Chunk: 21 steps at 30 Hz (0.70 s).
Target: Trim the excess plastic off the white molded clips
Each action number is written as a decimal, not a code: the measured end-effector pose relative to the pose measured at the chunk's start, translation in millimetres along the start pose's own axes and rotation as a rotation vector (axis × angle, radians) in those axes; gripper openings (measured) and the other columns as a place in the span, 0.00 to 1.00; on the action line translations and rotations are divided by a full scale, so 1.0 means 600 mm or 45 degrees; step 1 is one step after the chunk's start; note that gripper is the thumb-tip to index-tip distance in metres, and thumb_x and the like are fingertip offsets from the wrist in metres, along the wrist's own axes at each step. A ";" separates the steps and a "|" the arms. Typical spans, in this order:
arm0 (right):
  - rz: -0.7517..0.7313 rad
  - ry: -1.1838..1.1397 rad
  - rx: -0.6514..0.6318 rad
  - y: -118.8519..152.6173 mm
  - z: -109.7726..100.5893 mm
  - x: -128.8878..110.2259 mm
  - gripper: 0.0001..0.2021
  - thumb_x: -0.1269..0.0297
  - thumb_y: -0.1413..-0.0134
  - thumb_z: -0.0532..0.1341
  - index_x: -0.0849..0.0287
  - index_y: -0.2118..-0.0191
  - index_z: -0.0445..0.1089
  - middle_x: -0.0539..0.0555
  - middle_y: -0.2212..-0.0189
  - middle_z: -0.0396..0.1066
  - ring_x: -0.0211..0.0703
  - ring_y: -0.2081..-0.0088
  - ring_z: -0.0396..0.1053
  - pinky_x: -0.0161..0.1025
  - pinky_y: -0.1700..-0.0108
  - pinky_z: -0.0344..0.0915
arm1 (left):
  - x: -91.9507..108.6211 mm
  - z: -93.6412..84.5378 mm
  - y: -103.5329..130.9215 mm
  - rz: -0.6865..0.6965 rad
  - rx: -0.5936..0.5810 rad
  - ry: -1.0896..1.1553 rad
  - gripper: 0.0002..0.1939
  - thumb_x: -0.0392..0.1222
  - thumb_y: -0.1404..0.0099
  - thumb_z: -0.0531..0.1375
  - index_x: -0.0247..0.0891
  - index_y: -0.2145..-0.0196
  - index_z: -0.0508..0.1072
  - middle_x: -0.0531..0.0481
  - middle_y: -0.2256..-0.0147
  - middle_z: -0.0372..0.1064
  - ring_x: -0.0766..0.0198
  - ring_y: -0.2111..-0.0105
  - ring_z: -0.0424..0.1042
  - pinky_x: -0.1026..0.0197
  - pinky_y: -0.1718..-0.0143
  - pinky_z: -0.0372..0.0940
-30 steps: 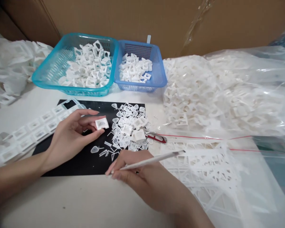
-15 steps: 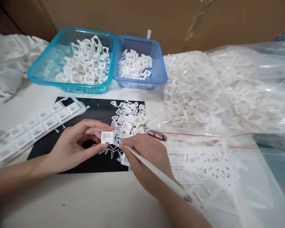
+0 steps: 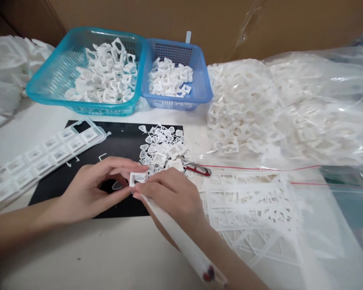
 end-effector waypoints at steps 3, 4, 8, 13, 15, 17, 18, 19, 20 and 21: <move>-0.023 -0.004 -0.002 0.000 0.003 -0.002 0.03 0.73 0.44 0.63 0.59 0.65 0.75 0.51 0.72 0.76 0.37 0.70 0.72 0.34 0.69 0.70 | 0.005 -0.001 0.001 0.024 0.002 -0.041 0.22 0.25 0.38 0.59 0.43 0.49 0.67 0.52 0.54 0.72 0.73 0.69 0.72 0.71 0.67 0.71; -0.030 0.000 -0.003 0.000 0.003 -0.003 0.03 0.73 0.44 0.63 0.59 0.66 0.74 0.51 0.72 0.76 0.37 0.71 0.72 0.34 0.69 0.69 | 0.006 -0.001 0.002 0.028 0.002 -0.055 0.22 0.25 0.38 0.58 0.43 0.49 0.67 0.52 0.54 0.72 0.73 0.69 0.72 0.71 0.67 0.71; -0.033 0.036 0.010 0.002 0.006 -0.004 0.04 0.73 0.44 0.63 0.58 0.66 0.74 0.51 0.72 0.76 0.37 0.71 0.71 0.35 0.69 0.68 | 0.006 -0.001 0.001 0.041 0.011 -0.074 0.22 0.25 0.38 0.58 0.43 0.49 0.67 0.52 0.53 0.72 0.73 0.68 0.73 0.71 0.66 0.72; -0.116 0.206 0.069 0.010 0.014 -0.008 0.05 0.74 0.45 0.64 0.57 0.68 0.73 0.50 0.73 0.75 0.37 0.73 0.68 0.36 0.70 0.65 | 0.003 -0.001 0.001 0.057 0.029 -0.074 0.21 0.25 0.37 0.58 0.42 0.49 0.68 0.51 0.53 0.73 0.72 0.67 0.73 0.70 0.65 0.73; -0.162 0.253 0.060 0.013 0.019 -0.009 0.05 0.75 0.44 0.63 0.59 0.68 0.73 0.51 0.73 0.76 0.36 0.73 0.66 0.36 0.70 0.63 | 0.002 0.001 0.002 0.054 0.028 -0.075 0.20 0.25 0.37 0.58 0.42 0.50 0.68 0.50 0.54 0.73 0.71 0.68 0.74 0.70 0.66 0.73; -0.177 0.283 0.036 0.015 0.025 -0.007 0.04 0.75 0.44 0.63 0.59 0.67 0.73 0.51 0.72 0.75 0.37 0.73 0.65 0.37 0.70 0.63 | 0.001 0.002 0.002 0.053 0.028 -0.056 0.19 0.25 0.37 0.58 0.41 0.50 0.68 0.49 0.55 0.74 0.72 0.69 0.74 0.70 0.67 0.73; -0.181 0.294 0.021 0.016 0.027 -0.006 0.04 0.75 0.44 0.63 0.59 0.66 0.73 0.51 0.72 0.75 0.37 0.72 0.65 0.37 0.70 0.63 | 0.001 0.003 0.002 0.057 0.024 -0.044 0.19 0.26 0.37 0.58 0.41 0.50 0.68 0.49 0.56 0.74 0.72 0.70 0.74 0.71 0.68 0.73; -0.180 0.304 0.012 0.017 0.029 -0.004 0.04 0.74 0.44 0.63 0.59 0.65 0.73 0.51 0.71 0.75 0.38 0.71 0.65 0.38 0.69 0.63 | 0.002 0.004 0.001 0.063 0.020 -0.031 0.19 0.26 0.37 0.58 0.41 0.50 0.68 0.50 0.57 0.75 0.72 0.70 0.74 0.71 0.68 0.72; -0.186 0.309 0.017 0.017 0.029 -0.004 0.04 0.74 0.44 0.63 0.59 0.64 0.73 0.52 0.70 0.76 0.39 0.70 0.66 0.38 0.68 0.64 | 0.004 0.004 0.001 0.068 0.021 -0.022 0.19 0.26 0.37 0.58 0.41 0.50 0.67 0.50 0.56 0.75 0.72 0.70 0.74 0.71 0.69 0.72; -0.205 0.312 0.029 0.017 0.029 -0.005 0.04 0.74 0.45 0.63 0.59 0.64 0.73 0.53 0.68 0.76 0.40 0.68 0.67 0.39 0.67 0.66 | 0.005 0.004 0.001 0.066 0.023 -0.015 0.19 0.26 0.36 0.58 0.41 0.50 0.67 0.50 0.56 0.74 0.72 0.70 0.74 0.71 0.68 0.72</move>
Point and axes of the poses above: each hand's wrist, its own y-axis away from the middle knuckle, its own z-axis out of the palm, x = y × z, the point moved 7 cm from there along -y, towards the middle knuckle
